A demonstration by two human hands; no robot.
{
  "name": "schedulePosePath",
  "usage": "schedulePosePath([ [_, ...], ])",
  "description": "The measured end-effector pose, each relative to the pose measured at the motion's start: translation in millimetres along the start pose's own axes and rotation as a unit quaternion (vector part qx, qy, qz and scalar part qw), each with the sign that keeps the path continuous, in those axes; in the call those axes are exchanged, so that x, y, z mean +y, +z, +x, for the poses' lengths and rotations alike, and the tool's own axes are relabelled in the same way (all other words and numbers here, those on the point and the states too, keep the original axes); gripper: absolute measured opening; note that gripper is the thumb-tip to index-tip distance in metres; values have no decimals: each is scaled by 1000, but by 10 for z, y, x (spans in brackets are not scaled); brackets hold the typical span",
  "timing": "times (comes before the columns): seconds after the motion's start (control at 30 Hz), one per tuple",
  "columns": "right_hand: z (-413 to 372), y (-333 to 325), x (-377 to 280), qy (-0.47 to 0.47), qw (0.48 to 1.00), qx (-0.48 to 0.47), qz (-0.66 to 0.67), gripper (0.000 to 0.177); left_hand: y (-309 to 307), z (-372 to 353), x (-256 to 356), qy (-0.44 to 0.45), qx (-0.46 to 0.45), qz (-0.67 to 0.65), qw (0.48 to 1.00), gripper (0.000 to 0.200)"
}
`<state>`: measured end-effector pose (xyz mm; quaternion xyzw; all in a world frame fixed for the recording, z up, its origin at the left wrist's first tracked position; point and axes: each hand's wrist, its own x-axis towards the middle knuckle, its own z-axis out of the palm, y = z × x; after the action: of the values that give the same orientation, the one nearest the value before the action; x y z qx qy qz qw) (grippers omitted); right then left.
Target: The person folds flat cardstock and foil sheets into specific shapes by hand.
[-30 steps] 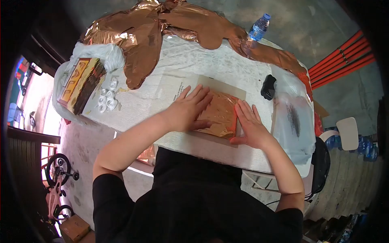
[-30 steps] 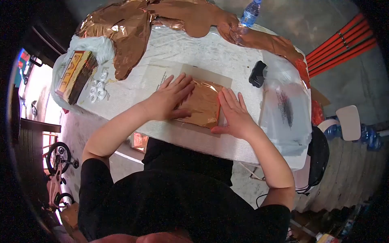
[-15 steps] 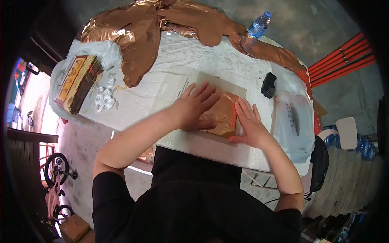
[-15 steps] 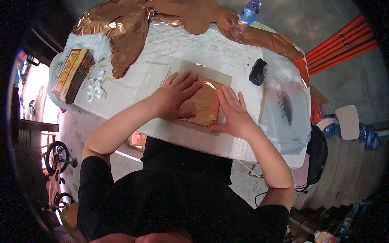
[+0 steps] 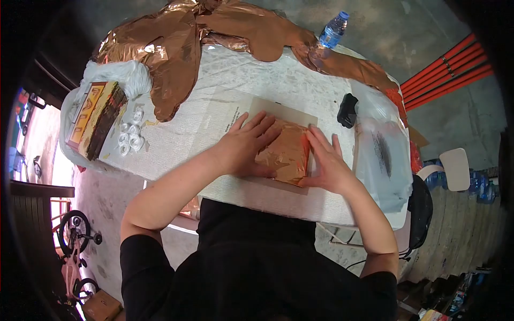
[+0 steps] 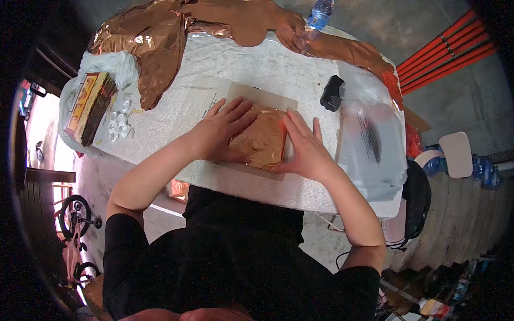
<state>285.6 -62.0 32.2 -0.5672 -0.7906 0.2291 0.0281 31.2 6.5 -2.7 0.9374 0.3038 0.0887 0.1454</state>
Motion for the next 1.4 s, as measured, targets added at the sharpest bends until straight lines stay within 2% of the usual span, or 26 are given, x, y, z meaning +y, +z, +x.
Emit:
schedulePosePath([
  [0.2, -4, 30, 35, 9, 999, -27, -35, 122, -4, -13, -3, -1, -6, -3, 1000, 99],
  [0.27, -15, 34, 29, 12, 999, -27, -38, 122, -43, -23, 32, -30, 26, -6, 999, 102],
  [0.47, -1, 94, 79, 5, 999, -24, -35, 124, 48, -20, 19, -54, 2, 4, 999, 100],
  [0.93, 193, 218, -135, -8, 998, -10, -53, 121, 76, 9, 30, -33, 17, 25, 999, 98],
  [1.17, 364, 298, -215, -61, 996, 13, -58, 119, 142, -4, -19, -3, 51, 62, 997, 98],
  [1.4, 486, 370, -326, -86, 995, 34, -42, 120, 194, -2, -50, -6, 78, 37, 996, 99],
])
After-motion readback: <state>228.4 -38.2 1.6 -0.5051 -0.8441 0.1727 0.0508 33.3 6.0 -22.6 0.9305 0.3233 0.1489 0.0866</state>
